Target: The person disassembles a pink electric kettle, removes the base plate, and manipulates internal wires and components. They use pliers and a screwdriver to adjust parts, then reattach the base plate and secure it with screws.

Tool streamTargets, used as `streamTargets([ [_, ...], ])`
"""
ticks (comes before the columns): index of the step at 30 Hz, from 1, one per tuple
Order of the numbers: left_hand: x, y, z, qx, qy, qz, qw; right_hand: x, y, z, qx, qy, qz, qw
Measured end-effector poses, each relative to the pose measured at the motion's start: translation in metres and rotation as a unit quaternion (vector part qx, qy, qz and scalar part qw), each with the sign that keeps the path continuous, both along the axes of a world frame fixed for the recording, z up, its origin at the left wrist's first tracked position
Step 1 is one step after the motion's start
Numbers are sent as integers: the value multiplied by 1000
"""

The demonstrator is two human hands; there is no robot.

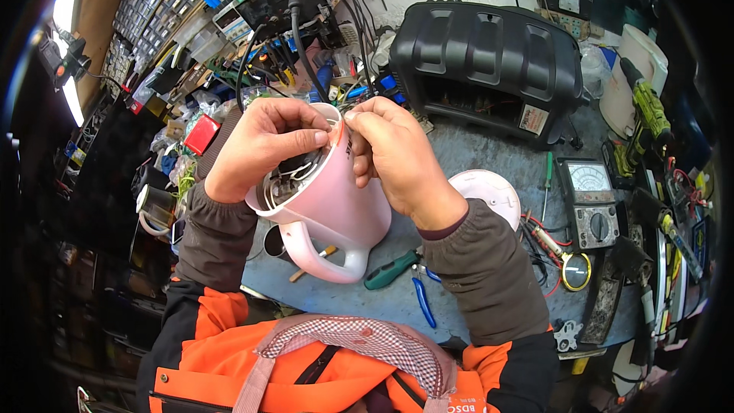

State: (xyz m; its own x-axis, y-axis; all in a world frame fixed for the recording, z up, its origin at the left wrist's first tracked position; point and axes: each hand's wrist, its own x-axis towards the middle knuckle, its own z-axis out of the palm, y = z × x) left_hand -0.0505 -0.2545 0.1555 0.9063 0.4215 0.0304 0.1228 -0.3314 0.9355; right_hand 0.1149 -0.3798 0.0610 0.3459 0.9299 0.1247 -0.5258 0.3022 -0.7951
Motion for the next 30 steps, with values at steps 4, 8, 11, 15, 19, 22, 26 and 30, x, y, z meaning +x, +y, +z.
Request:
streamTargets([
  [4,-3,7,-1,24,-14,41,999,0,-1,3,-13,-5,-9,1000],
  [8,-6,13,-4,14,-108,65,992,4,1,1,-26,-62,-19,998],
  [11,-24,17,6,65,-176,98,977,5,-1,4,-46,-91,-37,994],
  [15,-62,27,-12,81,-252,199,943,7,-2,7,-47,-116,-61,990],
  [19,-78,39,-55,42,-263,199,943,10,-6,12,-51,-143,-124,981],
  [22,-74,36,-72,-19,-254,183,950,8,-24,27,-2,-155,-171,973],
  [26,-57,23,-80,-71,-269,134,951,-2,-60,49,102,-194,-207,954],
  [30,-33,21,-90,-23,-297,115,948,1,-105,39,-10,-298,-272,915],
])
